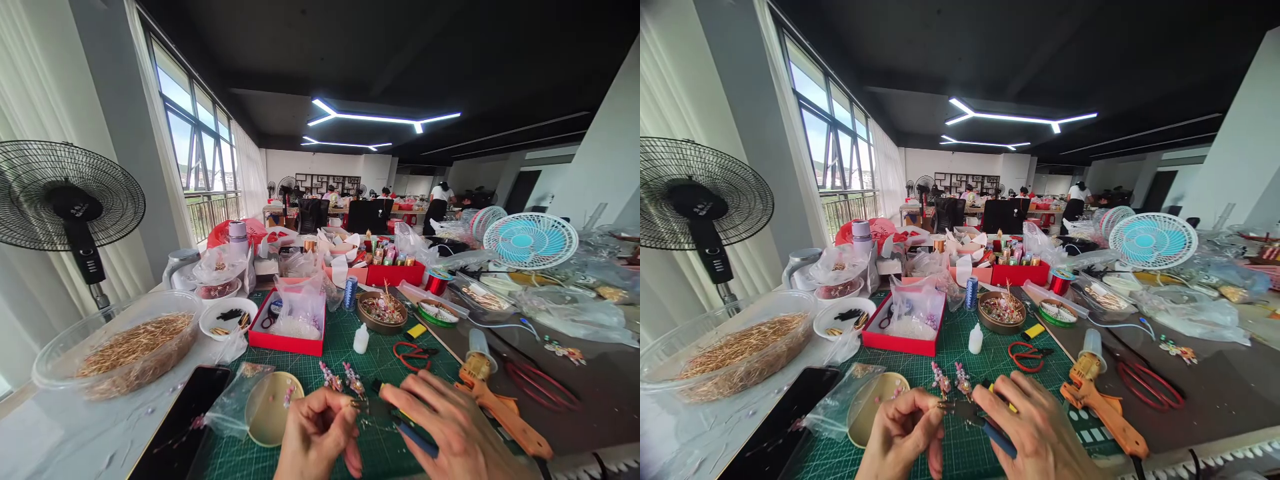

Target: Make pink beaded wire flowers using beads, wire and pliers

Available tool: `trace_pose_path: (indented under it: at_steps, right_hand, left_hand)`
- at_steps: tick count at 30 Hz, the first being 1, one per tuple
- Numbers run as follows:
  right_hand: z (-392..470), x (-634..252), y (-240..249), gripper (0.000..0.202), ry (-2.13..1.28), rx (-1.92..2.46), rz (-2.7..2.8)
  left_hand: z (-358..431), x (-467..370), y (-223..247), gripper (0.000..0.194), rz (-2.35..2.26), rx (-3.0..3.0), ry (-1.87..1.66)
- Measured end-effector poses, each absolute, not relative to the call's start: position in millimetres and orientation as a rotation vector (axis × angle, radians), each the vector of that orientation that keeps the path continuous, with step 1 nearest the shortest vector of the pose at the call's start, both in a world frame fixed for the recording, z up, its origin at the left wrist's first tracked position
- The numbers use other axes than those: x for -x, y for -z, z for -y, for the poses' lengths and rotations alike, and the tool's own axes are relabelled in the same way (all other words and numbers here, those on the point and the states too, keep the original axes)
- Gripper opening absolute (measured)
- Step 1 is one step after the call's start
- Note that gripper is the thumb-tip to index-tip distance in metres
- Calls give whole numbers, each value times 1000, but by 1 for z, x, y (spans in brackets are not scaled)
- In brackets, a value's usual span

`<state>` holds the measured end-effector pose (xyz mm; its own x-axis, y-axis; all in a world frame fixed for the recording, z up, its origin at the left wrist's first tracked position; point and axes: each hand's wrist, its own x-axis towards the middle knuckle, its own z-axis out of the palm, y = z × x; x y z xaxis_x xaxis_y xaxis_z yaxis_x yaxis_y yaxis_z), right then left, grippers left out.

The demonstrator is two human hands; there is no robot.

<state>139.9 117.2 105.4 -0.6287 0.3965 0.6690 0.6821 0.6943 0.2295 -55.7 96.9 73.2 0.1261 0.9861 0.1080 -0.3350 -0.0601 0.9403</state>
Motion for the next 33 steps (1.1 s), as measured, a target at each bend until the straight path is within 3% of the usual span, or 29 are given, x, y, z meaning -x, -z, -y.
trace_pose_path:
  at_steps: [10,16,27,33]
  right_hand:
    - [-111,-140,-93,19,341,871,2314]
    - [-109,-158,-86,30,233,1045,2297]
    - [-112,-155,-83,29,366,1037,2241]
    - [-111,-160,-80,29,278,1076,2281]
  left_hand:
    - [-107,65,-75,39,-1017,-1234,-1328]
    - [-111,55,-73,39,-1024,-1269,-1259]
    - [-107,40,-73,41,-998,-1197,-1246]
    - [-108,39,-68,42,-1012,-1234,-1219]
